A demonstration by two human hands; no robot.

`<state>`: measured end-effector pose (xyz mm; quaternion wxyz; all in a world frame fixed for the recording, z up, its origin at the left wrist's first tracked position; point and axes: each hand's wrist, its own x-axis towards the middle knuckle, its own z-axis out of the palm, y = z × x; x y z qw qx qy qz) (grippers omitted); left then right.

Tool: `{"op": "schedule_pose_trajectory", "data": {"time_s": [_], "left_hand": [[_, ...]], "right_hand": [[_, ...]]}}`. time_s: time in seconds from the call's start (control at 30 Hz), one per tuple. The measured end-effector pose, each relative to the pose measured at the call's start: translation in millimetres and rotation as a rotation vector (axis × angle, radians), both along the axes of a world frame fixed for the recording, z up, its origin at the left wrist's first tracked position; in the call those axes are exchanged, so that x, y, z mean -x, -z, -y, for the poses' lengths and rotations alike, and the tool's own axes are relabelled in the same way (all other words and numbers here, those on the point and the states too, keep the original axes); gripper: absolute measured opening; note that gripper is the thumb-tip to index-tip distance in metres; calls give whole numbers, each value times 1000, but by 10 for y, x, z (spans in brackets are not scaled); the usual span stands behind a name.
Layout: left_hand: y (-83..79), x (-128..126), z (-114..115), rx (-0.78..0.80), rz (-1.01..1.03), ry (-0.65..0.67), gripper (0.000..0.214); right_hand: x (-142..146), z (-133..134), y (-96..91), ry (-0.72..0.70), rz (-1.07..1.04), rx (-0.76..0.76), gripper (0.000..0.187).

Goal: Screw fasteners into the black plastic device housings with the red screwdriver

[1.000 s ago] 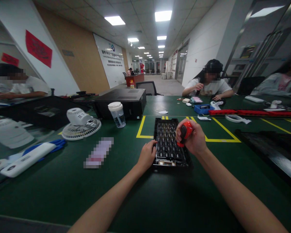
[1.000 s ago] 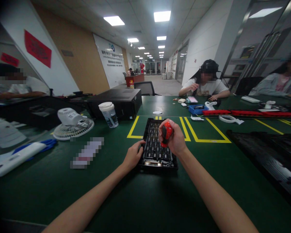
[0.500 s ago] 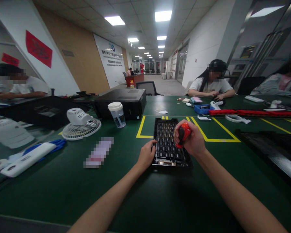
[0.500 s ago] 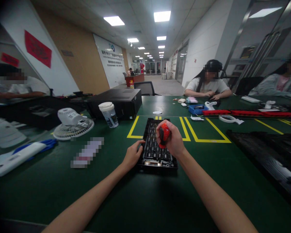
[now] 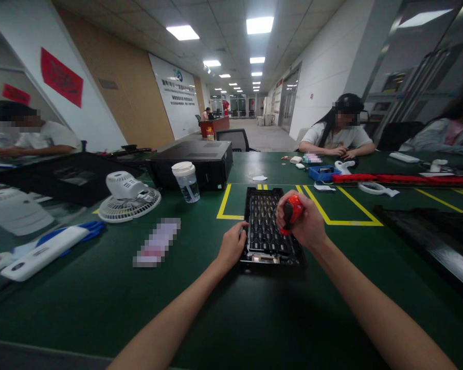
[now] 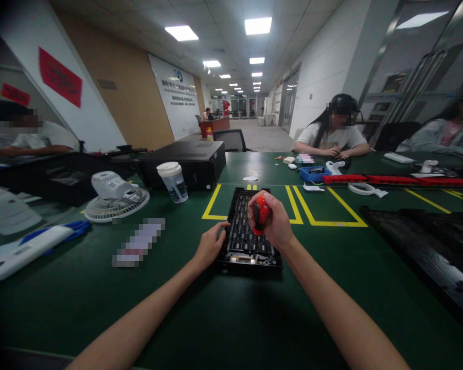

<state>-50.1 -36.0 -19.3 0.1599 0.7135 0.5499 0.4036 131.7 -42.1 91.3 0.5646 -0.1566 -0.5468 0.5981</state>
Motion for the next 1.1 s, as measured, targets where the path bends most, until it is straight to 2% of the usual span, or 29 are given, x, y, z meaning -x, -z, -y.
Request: {"op": "schedule_pose_trajectory", "data": {"time_s": [0.27,0.47,1.1], "left_hand": [[57,53,-73,-15,30,29,30],[73,50,-72,-35,1,29,28],[112,54,-90,-49,-13,34,27]], "right_hand": [[15,6,6,4,62,-4,30],[15,-22,7,19,106,-12,22],[-28,-49,16,-30,65,-80,13]]}}
